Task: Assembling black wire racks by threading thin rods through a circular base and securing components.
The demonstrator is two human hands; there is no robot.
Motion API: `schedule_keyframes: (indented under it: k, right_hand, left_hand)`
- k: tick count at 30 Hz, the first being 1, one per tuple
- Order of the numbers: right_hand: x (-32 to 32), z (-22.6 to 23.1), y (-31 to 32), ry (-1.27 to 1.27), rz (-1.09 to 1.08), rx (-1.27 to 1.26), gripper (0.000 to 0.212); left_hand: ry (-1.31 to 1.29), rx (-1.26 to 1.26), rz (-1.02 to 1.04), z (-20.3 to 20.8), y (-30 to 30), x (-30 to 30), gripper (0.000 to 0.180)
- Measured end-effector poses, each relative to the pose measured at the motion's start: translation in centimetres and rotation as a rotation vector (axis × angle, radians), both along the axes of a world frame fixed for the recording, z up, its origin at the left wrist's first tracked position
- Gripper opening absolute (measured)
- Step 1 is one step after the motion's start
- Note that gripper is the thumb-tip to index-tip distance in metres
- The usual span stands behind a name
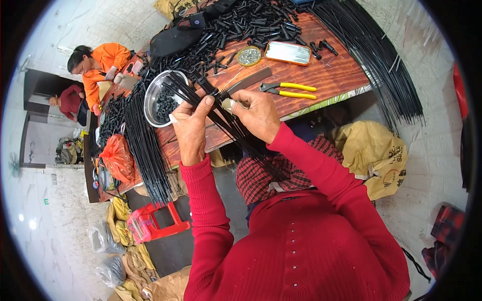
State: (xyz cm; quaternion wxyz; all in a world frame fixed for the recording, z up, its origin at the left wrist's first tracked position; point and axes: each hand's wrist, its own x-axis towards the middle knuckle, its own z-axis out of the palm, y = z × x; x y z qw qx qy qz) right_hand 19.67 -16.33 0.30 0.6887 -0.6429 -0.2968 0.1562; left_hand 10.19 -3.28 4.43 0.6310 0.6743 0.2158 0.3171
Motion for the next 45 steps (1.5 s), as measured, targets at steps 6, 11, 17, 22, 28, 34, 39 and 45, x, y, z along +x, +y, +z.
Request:
schedule_keyframes:
  k: [6, 11, 17, 22, 28, 34, 39, 45]
  right_hand:
    - [1.3, -1.3, 0.5, 0.247, 0.183, 0.070, 0.020]
    - [2.1, -1.2, 0.6, 0.379, 0.351, 0.028, 0.019]
    - [2.0, -1.8, 1.1, 0.440, 0.347, 0.029, 0.020]
    - [1.2, -0.7, 0.4, 0.279, 0.258, -0.010, 0.019]
    - [1.4, -2.4, 1.0, 0.289, 0.261, 0.045, 0.026]
    - [1.1, -1.2, -0.5, 0.262, 0.278, 0.047, 0.016]
    - [0.8, -0.3, -0.9, 0.134, 0.219, -0.045, 0.016]
    - [1.0, 1.0, -1.5, 0.061, 0.209, 0.019, 0.020]
  left_hand:
    - [-0.030, -0.009, -0.021, -0.4, 0.3, 0.0, 0.027]
    - [-0.042, -0.050, -0.042, -0.8, 0.9, -0.5, 0.027]
    - [-0.049, -0.057, -0.023, -0.9, 0.7, -0.5, 0.028]
    - [-0.072, -0.098, -0.020, -1.1, 0.5, -0.3, 0.028]
    - [-0.093, -0.116, -0.062, -1.6, 0.4, -0.9, 0.028]
    - [-0.124, -0.108, -0.088, -1.4, 0.0, -0.9, 0.028]
    - [-0.134, -0.119, -0.111, -1.2, -0.4, -0.7, 0.027]
    - [-0.134, -0.066, -0.042, -1.0, -1.4, -0.6, 0.029]
